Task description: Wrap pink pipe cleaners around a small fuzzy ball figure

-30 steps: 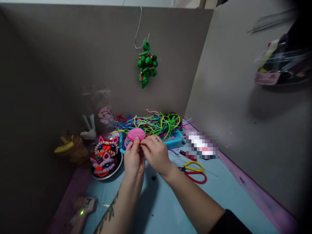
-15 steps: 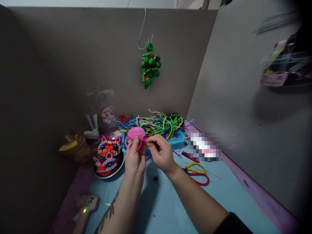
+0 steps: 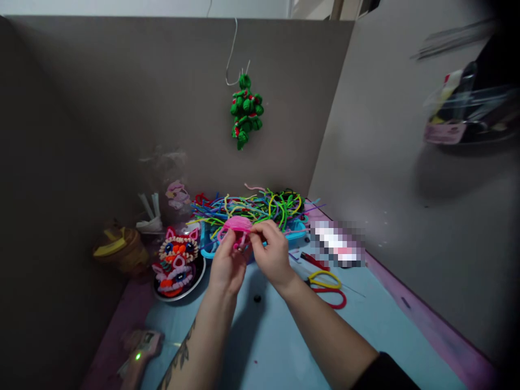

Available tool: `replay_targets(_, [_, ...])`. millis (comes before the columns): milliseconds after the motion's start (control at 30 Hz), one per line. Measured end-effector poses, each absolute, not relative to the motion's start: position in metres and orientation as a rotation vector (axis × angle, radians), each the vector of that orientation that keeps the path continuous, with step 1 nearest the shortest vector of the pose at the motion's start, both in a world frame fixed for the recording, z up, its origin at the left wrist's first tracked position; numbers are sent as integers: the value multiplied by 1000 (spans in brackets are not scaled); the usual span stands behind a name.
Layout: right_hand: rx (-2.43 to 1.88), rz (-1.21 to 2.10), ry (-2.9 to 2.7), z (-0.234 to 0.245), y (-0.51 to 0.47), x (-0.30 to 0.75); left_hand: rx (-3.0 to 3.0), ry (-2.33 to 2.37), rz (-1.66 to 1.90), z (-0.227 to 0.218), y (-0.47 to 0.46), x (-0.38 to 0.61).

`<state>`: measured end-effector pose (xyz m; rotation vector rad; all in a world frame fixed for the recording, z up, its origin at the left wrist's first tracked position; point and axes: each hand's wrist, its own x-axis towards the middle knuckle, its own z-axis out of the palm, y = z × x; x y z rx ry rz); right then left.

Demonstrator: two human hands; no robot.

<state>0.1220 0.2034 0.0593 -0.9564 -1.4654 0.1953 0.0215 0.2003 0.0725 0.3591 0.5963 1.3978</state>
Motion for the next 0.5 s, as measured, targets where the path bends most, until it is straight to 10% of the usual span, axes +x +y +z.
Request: replay_targets(500, [-1114,-112,-1531,53,208,124,578,576,1565,69,200,27])
